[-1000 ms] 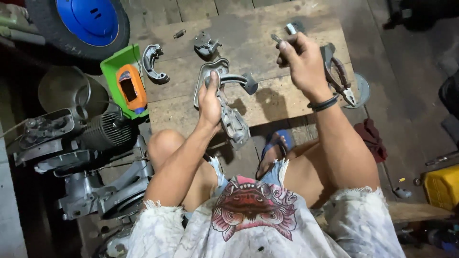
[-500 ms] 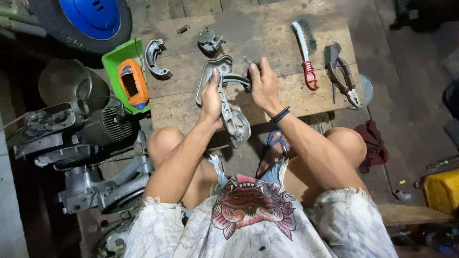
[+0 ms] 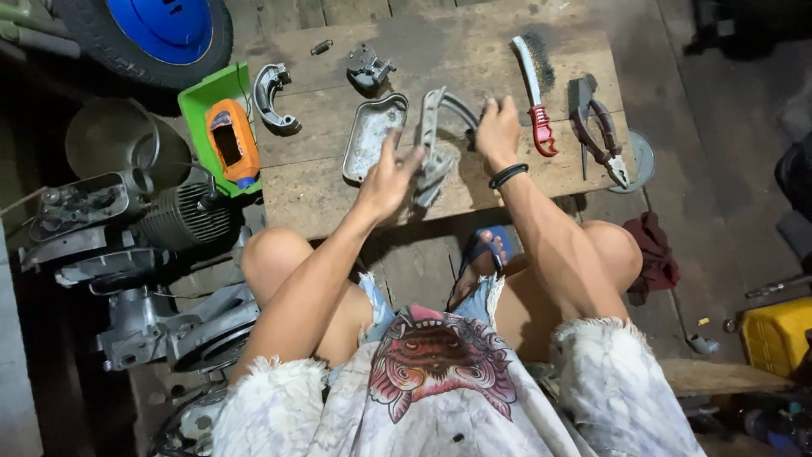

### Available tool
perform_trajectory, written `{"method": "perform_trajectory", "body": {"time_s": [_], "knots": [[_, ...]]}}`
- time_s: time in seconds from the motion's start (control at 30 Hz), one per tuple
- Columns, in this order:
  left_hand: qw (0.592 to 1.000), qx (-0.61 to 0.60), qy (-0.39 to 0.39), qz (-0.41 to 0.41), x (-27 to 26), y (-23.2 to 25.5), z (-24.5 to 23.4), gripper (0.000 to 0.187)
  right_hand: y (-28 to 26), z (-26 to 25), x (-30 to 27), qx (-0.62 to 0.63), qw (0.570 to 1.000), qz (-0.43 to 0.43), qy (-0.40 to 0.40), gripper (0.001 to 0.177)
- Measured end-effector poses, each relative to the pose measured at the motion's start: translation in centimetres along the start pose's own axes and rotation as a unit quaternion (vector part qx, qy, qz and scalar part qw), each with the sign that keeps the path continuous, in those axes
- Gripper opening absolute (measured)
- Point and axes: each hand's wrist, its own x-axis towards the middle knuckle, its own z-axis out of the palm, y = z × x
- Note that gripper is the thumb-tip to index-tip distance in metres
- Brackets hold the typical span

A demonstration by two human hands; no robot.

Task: The person sits on the floor and cleans a metal mechanical part using a small brush. They scrub the surface of the part thoroughly and then wipe it with a cloth.

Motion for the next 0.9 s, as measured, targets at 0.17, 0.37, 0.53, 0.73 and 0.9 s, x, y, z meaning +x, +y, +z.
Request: {"method": "perform_trajectory", "body": {"time_s": [0.17,0.37,0.53,0.73,0.9], "knots": [[0.992,0.093,-0.029,0.083,1.8,-5.1,0.9,0.102,-2.5,-1.7,-1.4,0.029,0.998,0.050,0.012,0.033],[0.986,0.086,-0.004,0.145,2.9,-6.2,1.4,0.108,-2.6,-0.9,-1.5,0.108,0.987,0.116,-0.031,0.039],[0.978,0.014,0.057,0.199,4.9,-6.7,0.0,0.090,-8.2,-3.5,-6.4,0.063,0.991,0.072,-0.093,0.036],[0.971,0.138,0.050,0.189,5.2,-4.3,-3.4,0.077,-5.4,-1.5,-4.9,0.053,0.994,-0.011,-0.100,0.035],[0.980,0.159,0.001,0.117,7.1,-3.6,-4.8,0.081,-2.1,-1.1,0.8,-0.060,0.986,-0.150,-0.028,0.022]]}}
